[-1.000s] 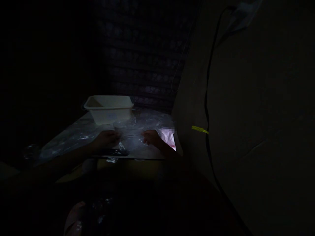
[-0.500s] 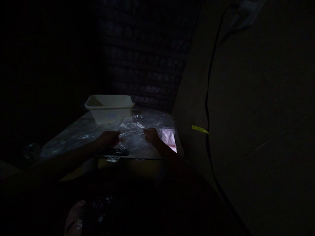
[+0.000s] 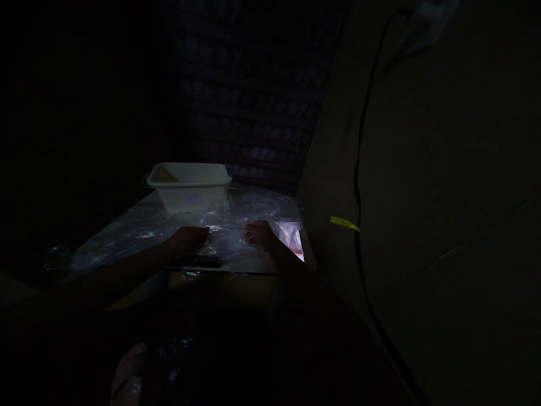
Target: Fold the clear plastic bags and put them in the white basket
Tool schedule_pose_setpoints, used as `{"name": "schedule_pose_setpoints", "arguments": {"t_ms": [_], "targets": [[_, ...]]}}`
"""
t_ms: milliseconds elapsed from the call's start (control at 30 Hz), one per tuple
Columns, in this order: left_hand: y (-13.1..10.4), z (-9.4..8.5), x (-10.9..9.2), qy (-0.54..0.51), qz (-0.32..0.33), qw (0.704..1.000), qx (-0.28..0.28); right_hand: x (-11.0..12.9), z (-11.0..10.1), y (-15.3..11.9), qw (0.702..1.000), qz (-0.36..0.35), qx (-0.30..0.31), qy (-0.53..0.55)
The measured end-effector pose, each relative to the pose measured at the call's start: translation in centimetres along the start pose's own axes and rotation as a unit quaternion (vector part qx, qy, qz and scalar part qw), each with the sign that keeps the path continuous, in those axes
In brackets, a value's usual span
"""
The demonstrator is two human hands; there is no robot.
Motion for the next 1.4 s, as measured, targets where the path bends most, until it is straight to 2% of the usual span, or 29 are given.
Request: {"name": "schedule_pose_setpoints", "arguments": {"t_ms": [233, 467, 567, 667, 900, 1067, 1133, 1300, 1400], "targets": [[-0.9, -0.3, -0.2, -0.021, -0.035, 0.999, -0.031, 0.7, -0.3, 0.1, 0.998, -0.038, -0.039, -0.015], [-1.1, -1.3, -0.5, -0.006, -0.015, 0.997, -0.075, 0.6, -0.5, 0.3, 0.997, -0.039, -0.059, -0.033], [-1.0, -1.1, -0.7, -0.037, -0.010, 0.998, -0.059, 0.3, -0.6, 0.2, 0.998, -0.024, -0.057, -0.029], [-0.9, -0.4, -1.1, -0.065, -0.003, 0.998, -0.017, 0.2, -0.4, 0.0, 0.999, -0.004, -0.052, -0.008], [-0.7, 0.7, -1.0, -0.089, 0.004, 0.995, 0.047, -0.3, 1.3, 0.0, 0.995, 0.041, 0.021, 0.093], [-0.9, 1.5, -1.2, -0.101, -0.004, 0.989, 0.104, -0.2, 2.0, -0.3, 0.990, 0.053, 0.052, 0.116], [-0.9, 1.7, -1.2, -0.095, -0.003, 0.989, 0.109, -0.1, 2.1, -0.4, 0.990, 0.051, 0.057, 0.117], [-0.5, 1.2, -1.0, -0.105, -0.002, 0.992, 0.072, 0.1, 2.1, -0.5, 0.989, 0.050, 0.057, 0.126], [-0.5, 1.3, -1.0, -0.100, -0.002, 0.992, 0.081, -0.1, 2.1, -0.5, 0.989, 0.060, 0.055, 0.125]]}}
Point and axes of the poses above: each hand's wrist, its own y-axis towards the middle knuckle, its own z-axis out of the palm, x = y × z, the point moved 9 cm from there along y, towards the middle knuckle, and after that the axes turned 3 degrees about -z, right-handed, at the moved point
